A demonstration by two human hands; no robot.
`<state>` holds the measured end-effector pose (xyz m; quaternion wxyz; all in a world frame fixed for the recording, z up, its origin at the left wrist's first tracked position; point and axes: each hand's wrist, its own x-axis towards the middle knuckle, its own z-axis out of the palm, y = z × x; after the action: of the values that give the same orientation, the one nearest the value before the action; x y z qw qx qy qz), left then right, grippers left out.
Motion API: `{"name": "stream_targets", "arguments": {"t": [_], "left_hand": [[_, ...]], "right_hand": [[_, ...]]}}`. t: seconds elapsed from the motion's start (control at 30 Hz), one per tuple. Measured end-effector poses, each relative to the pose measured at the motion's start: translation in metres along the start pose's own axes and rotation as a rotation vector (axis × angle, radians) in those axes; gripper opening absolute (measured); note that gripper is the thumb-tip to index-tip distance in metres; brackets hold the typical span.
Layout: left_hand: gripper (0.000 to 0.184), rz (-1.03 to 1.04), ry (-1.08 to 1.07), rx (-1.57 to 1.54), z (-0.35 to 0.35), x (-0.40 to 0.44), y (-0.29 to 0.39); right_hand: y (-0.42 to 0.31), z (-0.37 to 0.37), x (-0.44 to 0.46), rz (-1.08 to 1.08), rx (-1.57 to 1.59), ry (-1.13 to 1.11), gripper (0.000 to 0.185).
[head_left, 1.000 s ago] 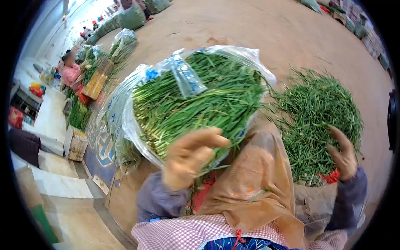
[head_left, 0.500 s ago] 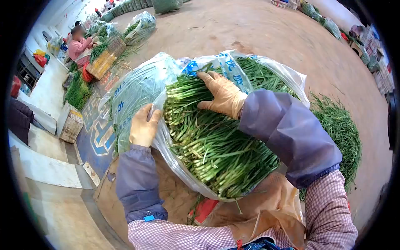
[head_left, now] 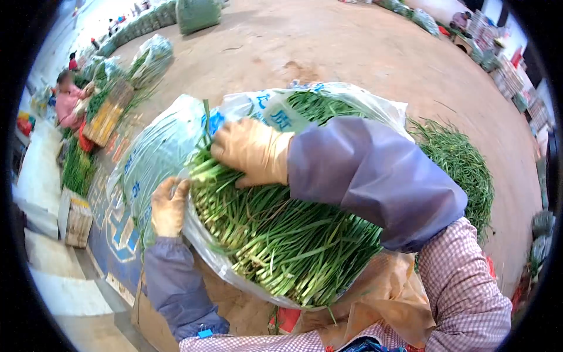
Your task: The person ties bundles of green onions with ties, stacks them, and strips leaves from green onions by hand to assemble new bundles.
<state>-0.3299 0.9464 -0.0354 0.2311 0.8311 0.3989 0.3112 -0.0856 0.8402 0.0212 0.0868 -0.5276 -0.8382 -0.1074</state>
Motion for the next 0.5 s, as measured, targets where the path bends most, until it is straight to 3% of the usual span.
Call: {"name": "stream_targets", "arguments": {"t": [0.07,0.13,0.2,0.3,0.4,0.5], "left_hand": [[0.023,0.04,0.048,-0.001,0.002,0.008,-0.015],[0.019,-0.062,0.141,-0.049,-0.001,0.008,0.017],[0.016,-0.07,0.226,-0.044,-0.002,0.008,0.04],[0.013,0.049,0.313,0.062,-0.003,0.011,0.055],[0.012,0.085,0.347,0.157,-0.006,0.012,0.067],[0.011,0.181,0.391,0.149,-0.002,0.018,0.057]], "right_hand": [[-0.015,0.003,-0.002,-0.035,-0.178,0.085,0.043],[-0.021,0.01,-0.005,-0.106,-0.236,0.219,0.026],[-0.015,0.009,-0.005,-0.251,-0.165,0.406,0.036],[-0.006,0.017,-0.006,-0.251,0.234,0.367,0.057],[-0.001,0.022,-0.006,-0.124,0.584,0.071,0.079],[-0.01,0.021,-0.018,-0.063,0.663,0.17,0.097]]}}
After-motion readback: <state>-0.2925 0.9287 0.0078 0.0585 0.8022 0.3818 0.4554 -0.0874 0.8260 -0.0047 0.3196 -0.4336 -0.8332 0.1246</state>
